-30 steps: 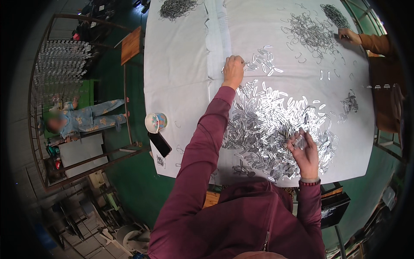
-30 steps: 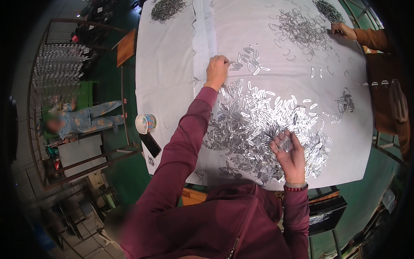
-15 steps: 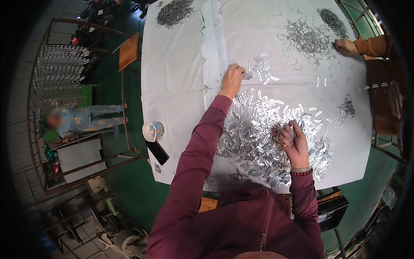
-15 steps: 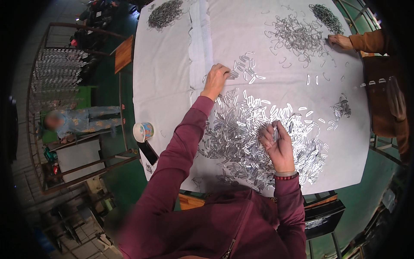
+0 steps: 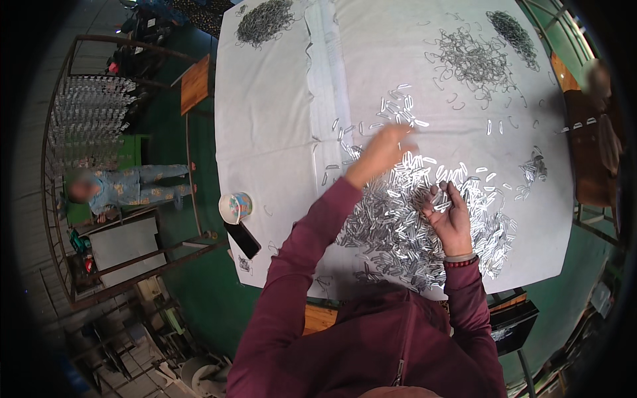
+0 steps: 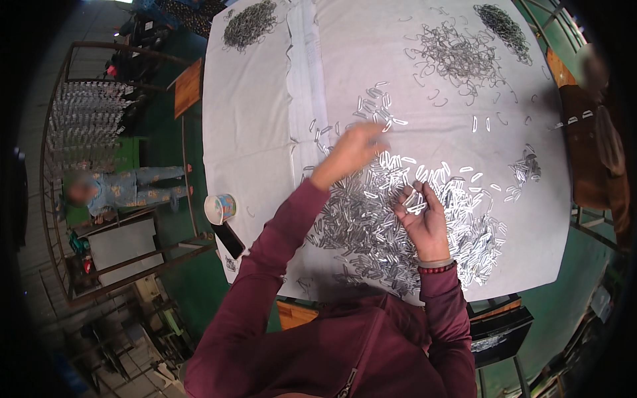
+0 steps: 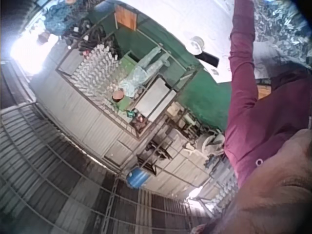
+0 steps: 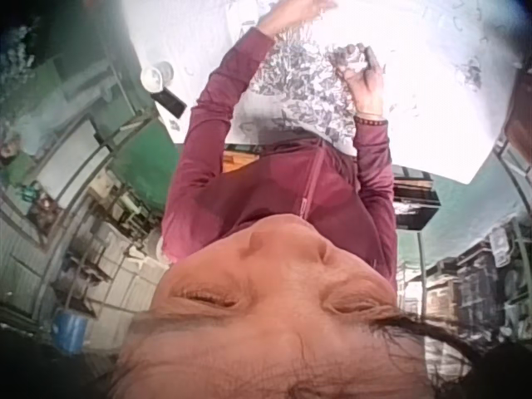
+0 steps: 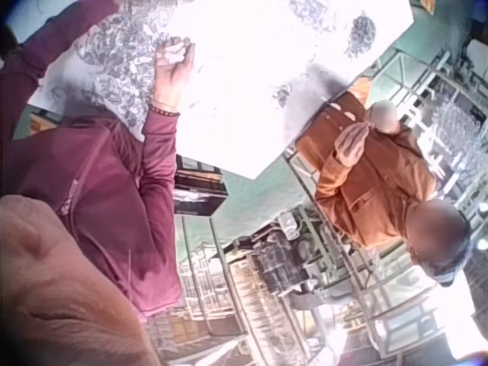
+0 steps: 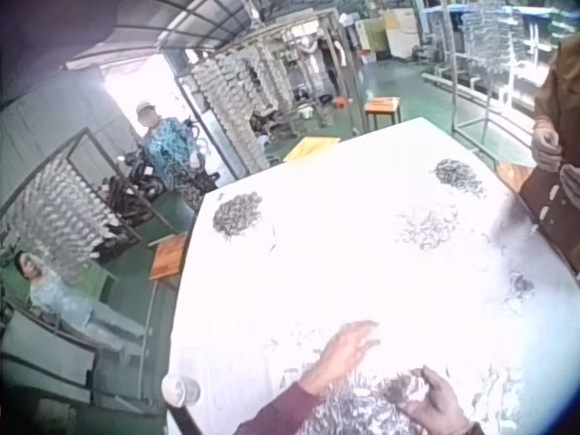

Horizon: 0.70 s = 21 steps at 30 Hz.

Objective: The person sorts small silver metal parts on a white table, picking them up and placing them into a black container. Another person also sorts parts at the same table. The camera wearer continues the repetitive sorting throughout the clip.

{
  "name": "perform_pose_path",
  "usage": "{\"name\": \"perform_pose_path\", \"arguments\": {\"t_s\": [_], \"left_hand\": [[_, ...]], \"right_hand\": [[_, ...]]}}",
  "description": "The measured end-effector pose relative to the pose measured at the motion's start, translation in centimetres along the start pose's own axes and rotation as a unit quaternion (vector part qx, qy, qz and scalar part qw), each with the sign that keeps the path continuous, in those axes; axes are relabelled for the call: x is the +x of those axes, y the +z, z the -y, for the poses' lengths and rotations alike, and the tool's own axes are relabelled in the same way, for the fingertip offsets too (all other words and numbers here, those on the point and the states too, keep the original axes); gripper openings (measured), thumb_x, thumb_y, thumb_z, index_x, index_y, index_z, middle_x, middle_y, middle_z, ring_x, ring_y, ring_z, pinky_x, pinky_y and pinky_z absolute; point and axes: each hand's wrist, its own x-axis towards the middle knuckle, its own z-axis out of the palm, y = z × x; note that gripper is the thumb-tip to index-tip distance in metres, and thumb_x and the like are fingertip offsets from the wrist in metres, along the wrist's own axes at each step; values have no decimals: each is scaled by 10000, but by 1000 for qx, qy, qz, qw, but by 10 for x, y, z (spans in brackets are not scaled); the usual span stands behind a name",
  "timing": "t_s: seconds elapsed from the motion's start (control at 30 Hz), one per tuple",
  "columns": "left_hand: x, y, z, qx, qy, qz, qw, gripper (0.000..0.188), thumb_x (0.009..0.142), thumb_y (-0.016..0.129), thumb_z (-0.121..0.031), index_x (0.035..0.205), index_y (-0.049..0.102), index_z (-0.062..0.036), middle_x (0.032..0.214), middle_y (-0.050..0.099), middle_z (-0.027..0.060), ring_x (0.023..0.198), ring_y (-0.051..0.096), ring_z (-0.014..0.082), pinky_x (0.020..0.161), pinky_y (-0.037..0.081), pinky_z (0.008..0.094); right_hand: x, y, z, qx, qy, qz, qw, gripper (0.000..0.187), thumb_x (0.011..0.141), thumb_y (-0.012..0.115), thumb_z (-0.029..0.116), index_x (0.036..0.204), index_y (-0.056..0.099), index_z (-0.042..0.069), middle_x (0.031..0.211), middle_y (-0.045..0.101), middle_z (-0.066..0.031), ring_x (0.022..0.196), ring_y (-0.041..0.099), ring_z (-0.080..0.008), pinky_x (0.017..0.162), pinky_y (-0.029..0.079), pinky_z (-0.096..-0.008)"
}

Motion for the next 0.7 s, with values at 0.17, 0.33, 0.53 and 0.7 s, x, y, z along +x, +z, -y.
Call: {"name": "perform_pose_path", "arguments": {"t_s": [0.17, 0.33, 0.53, 0.7], "left_hand": [[68, 10, 111, 145, 5, -139, 980, 427, 796, 625, -80, 1216, 591, -144, 1289, 519, 107, 1189, 434, 324, 1014, 350, 422], [77, -45, 126, 269, 54, 45, 961, 366, 824, 614, -168, 1189, 616, -154, 1217, 571, 66, 1093, 494, 274, 967, 391, 371], [0, -87, 105, 130, -23, 127, 983, 271, 775, 676, -213, 1031, 696, -126, 1111, 614, 68, 1020, 531, 276, 922, 422, 377], [-56, -58, 102, 165, -12, 84, 983, 223, 779, 675, -180, 981, 692, -88, 995, 621, 63, 978, 545, 247, 870, 449, 344]], "right_hand": [[-18, -14, 15, -22, 34, 40, 998, 230, 984, 446, 256, 814, 456, 102, 638, 328, 18, 492, 281, -72, 416, 228, -213], [-48, -5, 22, -100, 5, 12, 995, 264, 1000, 416, 293, 806, 411, 113, 635, 299, 26, 476, 268, -57, 403, 224, -198], [-54, -22, 21, 23, 26, 62, 997, 377, 1009, 380, 313, 690, 326, 119, 671, 291, -2, 566, 291, -89, 412, 241, -198], [-63, -28, 14, 28, 71, 77, 994, 336, 1008, 390, 293, 733, 341, 108, 682, 320, -8, 506, 281, -75, 369, 211, -192]]}}
